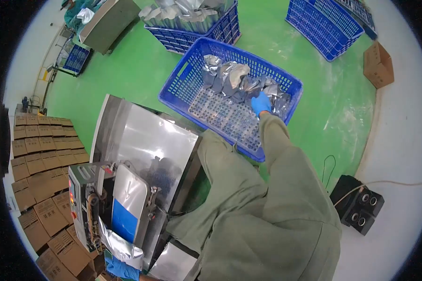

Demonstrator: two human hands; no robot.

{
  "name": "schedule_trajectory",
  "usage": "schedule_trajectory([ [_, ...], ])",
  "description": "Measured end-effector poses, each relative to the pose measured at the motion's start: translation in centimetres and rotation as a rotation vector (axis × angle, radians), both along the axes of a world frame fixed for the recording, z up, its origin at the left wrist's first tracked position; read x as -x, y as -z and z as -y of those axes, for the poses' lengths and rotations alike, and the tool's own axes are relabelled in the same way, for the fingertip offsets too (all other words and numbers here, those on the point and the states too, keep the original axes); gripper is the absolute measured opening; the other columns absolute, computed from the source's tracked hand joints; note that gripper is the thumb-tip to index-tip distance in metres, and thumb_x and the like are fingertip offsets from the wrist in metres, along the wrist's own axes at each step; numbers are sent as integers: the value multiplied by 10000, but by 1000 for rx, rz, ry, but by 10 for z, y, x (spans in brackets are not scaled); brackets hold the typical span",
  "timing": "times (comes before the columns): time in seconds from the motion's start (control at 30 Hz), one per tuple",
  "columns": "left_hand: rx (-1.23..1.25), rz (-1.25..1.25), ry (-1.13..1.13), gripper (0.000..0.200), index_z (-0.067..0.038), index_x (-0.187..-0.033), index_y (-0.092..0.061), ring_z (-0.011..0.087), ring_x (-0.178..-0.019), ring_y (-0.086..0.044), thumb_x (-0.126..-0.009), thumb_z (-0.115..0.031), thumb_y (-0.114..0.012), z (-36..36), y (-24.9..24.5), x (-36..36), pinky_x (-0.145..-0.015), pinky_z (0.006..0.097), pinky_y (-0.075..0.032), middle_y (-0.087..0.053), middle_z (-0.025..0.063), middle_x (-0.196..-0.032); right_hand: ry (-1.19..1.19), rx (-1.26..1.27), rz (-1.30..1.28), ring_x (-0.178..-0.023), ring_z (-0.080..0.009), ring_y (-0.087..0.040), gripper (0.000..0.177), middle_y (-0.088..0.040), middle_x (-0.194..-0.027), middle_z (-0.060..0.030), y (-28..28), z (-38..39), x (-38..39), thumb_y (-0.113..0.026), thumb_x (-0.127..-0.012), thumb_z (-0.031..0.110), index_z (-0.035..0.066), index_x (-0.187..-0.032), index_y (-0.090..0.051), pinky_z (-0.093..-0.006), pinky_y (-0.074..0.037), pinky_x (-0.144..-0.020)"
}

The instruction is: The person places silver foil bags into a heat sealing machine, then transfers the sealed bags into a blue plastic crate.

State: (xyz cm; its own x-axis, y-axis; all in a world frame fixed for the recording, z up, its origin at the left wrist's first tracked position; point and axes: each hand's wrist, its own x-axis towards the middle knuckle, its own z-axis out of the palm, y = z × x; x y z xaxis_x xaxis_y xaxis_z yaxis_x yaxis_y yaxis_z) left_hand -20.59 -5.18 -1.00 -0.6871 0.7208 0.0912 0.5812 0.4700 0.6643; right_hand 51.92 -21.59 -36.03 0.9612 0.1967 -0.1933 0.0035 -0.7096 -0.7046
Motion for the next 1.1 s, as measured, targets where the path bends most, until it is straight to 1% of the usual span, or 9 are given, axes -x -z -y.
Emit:
schedule_trajectory([
  [0.07,-494,-1288,298,248,33,-922,-561,193,-668,-564,-894,-191,-459,9,12,-11,-587,270,-452,-622,134,-847,-8,80,-57,-899,-393,-575,520,-590,-946,-269,-21,-19,-7,-582,-733,421,-38,-975,-566,-434,-446,-783],
  [0.1,-495,-1299,296,248,33,-922,-561,193,-668,-564,-894,-191,-459,4,16,-12,-587,270,-452,-622,134,-847,-59,154,-94,-894,-394,-582,537,-593,-951,-273,-16,-32,-12,-580,-732,438,-44,-968,-590,-427,-452,-783],
  [0.2,-171,-1057,378,398,12,-1129,-525,268,-825,-607,-916,-310,-427,-22,16,1,-687,318,-492,-629,169,-922,-112,213,-183,-878,-386,-591,523,-595,-949,-264,48,-65,-32,-528,-759,456,-37,-911,-616,-435,-462,-772],
  [0.43,66,-634,317,397,36,-1027,-580,314,-737,-574,-915,-306,-415,21,-28,-89,-676,375,-448,-623,189,-898,-657,497,299,-791,-376,-602,307,-621,-835,-213,64,-38,-61,-449,-796,243,16,-820,-654,-465,-472,-702],
  [0.5,-82,-659,408,401,42,-1016,-578,316,-746,-569,-903,-311,-423,25,-9,-82,-701,379,-439,-617,199,-870,-734,545,422,-750,-378,-593,277,-618,-806,-203,20,-48,-87,-465,-782,240,36,-809,-651,-460,-470,-682],
  [0.53,33,-677,316,475,74,-782,-574,259,-734,-582,-906,-363,-433,22,-7,-77,-666,365,-451,-625,145,-774,-803,579,502,-709,-381,-584,248,-615,-776,-192,-3,-52,-86,-482,-768,236,56,-799,-649,-455,-468,-662],
  [0.73,-131,-109,458,336,43,-966,-576,163,-665,-516,-892,-276,-499,-7,12,-121,-627,302,-440,-595,93,-750,-1411,-159,543,-649,-389,-501,320,-527,-690,-219,-287,-106,5,-472,-815,293,11,-686,-554,-441,-399,-613],
  [0.9,-151,341,951,247,-2,-1094,-576,127,-854,-580,-885,-114,-507,-23,-18,-228,-740,243,-470,-621,87,-993,-1740,-230,586,-542,-306,-420,314,-421,-588,-174,-490,-123,114,-538,-789,273,-23,-688,-509,-392,-358,-541],
  [1.1,-583,401,1206,460,48,-1265,-390,211,-1159,-450,-925,-258,-432,-54,-58,-245,-988,293,-324,-466,171,-1262,-1690,-365,810,-595,-183,-479,229,-492,-632,-101,-574,-149,218,-581,-805,216,-11,-779,-571,-320,-405,-572],
])
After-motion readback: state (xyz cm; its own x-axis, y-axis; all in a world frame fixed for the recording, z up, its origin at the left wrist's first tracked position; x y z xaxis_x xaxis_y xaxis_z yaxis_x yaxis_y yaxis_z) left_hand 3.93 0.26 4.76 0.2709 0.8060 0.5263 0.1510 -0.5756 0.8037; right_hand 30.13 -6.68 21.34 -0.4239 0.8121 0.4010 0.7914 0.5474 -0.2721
